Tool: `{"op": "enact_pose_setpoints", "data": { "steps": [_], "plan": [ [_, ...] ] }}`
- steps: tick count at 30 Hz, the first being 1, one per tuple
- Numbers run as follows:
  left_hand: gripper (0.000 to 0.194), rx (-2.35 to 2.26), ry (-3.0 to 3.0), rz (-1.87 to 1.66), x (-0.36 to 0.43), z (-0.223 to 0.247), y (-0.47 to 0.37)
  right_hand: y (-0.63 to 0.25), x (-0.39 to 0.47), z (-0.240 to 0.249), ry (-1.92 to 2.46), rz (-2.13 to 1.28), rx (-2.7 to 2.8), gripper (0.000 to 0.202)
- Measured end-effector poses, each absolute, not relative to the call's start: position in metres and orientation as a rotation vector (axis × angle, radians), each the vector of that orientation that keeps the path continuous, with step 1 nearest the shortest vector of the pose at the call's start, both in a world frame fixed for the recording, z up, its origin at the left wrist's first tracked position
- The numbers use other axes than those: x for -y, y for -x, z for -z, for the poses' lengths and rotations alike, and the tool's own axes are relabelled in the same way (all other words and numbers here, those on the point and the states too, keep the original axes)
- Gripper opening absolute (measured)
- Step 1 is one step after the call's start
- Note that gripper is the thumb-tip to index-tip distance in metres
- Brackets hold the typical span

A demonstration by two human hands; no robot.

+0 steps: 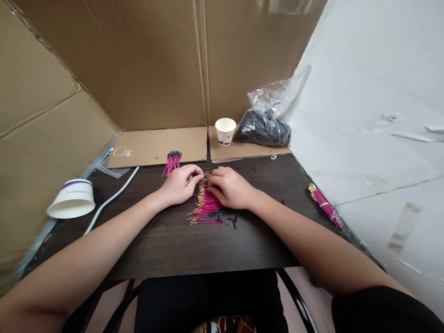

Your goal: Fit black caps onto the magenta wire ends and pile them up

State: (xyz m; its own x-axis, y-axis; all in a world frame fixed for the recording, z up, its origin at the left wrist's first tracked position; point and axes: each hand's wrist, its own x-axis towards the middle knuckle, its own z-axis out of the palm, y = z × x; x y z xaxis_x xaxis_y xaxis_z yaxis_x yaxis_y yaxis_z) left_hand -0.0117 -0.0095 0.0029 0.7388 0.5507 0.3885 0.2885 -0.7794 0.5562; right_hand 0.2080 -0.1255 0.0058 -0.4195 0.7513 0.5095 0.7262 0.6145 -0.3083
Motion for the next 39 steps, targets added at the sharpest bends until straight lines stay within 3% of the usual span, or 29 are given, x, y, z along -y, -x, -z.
{"op": "enact_pose_setpoints", "data": {
  "steps": [30,39],
  "plan": [
    [0.017,-0.542,-2.328,-0.879,0.0140,-0.0021,0.0076,-0.2085,0.1225,-0.0020,1.325,-0.121,1.917,0.014],
    [0.019,-0.531,-2.320,-0.884,0.0156,-0.0018,0.0074,-0.2064,0.1243,-0.0033,1.263,-0.112,1.888,0.004]
  ]
}}
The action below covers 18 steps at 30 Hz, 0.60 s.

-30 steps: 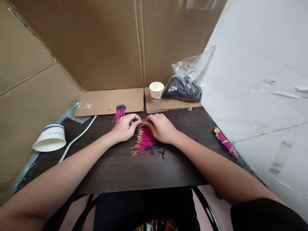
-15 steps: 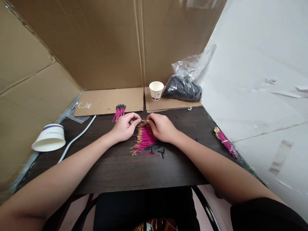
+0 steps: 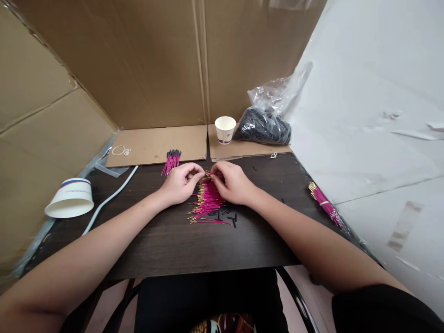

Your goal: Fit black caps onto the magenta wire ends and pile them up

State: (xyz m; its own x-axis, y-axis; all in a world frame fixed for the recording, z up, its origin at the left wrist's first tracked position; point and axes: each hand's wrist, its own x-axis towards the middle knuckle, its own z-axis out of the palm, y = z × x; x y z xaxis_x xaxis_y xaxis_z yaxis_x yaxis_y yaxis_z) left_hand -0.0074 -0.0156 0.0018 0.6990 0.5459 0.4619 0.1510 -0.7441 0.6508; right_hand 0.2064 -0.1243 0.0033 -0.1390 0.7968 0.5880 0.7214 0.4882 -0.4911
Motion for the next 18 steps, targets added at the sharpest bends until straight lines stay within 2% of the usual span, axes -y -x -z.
{"op": "enact_pose_setpoints", "data": {
  "steps": [18],
  "plan": [
    [0.017,-0.498,-2.357,-0.922,0.0179,-0.0024,0.0069,-0.2075,0.1231,-0.0009,1.261,-0.138,1.886,0.008]
  ]
}}
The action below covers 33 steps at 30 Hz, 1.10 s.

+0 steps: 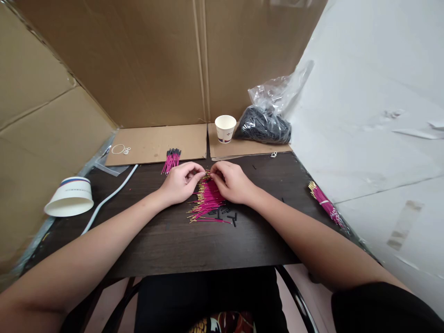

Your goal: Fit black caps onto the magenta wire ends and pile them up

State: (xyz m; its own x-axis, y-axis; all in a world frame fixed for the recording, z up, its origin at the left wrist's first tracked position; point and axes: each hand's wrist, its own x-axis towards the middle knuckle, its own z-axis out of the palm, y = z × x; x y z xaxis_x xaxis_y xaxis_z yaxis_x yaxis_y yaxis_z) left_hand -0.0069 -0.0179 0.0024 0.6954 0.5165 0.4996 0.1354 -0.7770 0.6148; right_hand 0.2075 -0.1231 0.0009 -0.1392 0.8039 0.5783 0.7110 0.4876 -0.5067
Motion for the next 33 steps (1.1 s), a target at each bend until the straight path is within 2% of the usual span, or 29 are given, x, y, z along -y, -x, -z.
{"op": "enact_pose_setpoints", "data": {
  "steps": [33],
  "plan": [
    [0.017,-0.493,-2.391,-0.914,0.0192,-0.0028,0.0075,-0.2061,0.1232,-0.0008,1.251,-0.125,1.908,0.009]
  ]
}}
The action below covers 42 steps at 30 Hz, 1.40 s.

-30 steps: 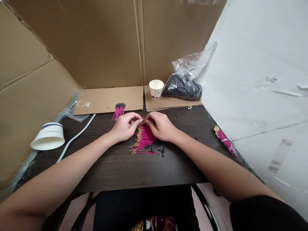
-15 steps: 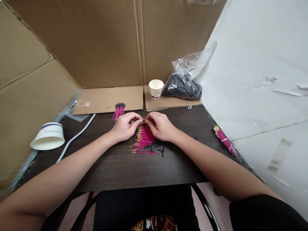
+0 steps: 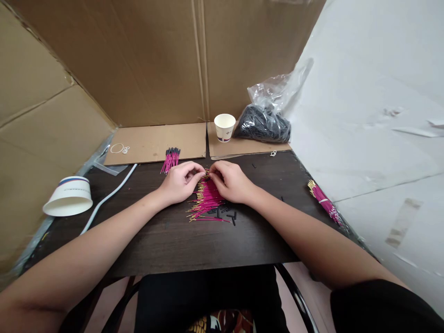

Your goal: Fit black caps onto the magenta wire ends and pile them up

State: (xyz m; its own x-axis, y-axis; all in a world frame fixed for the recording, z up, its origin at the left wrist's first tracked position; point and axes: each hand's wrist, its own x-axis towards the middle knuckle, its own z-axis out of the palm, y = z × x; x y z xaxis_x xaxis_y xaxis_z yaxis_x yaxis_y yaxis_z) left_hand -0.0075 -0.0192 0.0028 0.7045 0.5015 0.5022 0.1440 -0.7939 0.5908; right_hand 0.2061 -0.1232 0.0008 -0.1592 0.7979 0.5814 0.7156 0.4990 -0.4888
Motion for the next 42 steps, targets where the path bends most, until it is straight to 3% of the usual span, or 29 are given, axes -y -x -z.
{"op": "enact_pose_setpoints", "data": {
  "steps": [3,8,15,23,27,30,35,42],
  "plan": [
    [0.018,-0.497,-2.372,-0.898,0.020,-0.005,0.009,-0.205,0.124,-0.002,1.238,-0.091,1.894,0.008],
    [0.041,-0.541,-2.304,-0.870,0.022,-0.007,0.011,-0.204,0.127,-0.006,1.249,-0.022,1.809,0.007],
    [0.023,-0.505,-2.309,-0.920,0.024,-0.007,0.009,-0.200,0.129,-0.008,1.251,-0.228,1.674,0.014],
    [0.022,-0.377,-2.342,-0.907,0.024,-0.005,0.010,-0.197,0.124,-0.006,1.168,-0.693,1.440,0.033],
    [0.022,-0.358,-2.342,-0.911,0.024,-0.005,0.009,-0.198,0.121,-0.006,1.160,-0.772,1.402,0.036],
    [0.024,-0.429,-2.363,-0.980,0.025,-0.008,0.010,-0.199,0.122,-0.005,1.249,-0.677,1.435,0.034],
    [0.028,-0.987,-2.511,-1.118,0.020,-0.020,0.015,-0.204,0.126,-0.007,1.301,-0.089,1.729,0.013],
    [0.023,-1.588,-2.587,-0.713,0.007,-0.035,0.022,-0.208,0.126,-0.005,1.288,0.024,1.905,0.006]
  ]
}}
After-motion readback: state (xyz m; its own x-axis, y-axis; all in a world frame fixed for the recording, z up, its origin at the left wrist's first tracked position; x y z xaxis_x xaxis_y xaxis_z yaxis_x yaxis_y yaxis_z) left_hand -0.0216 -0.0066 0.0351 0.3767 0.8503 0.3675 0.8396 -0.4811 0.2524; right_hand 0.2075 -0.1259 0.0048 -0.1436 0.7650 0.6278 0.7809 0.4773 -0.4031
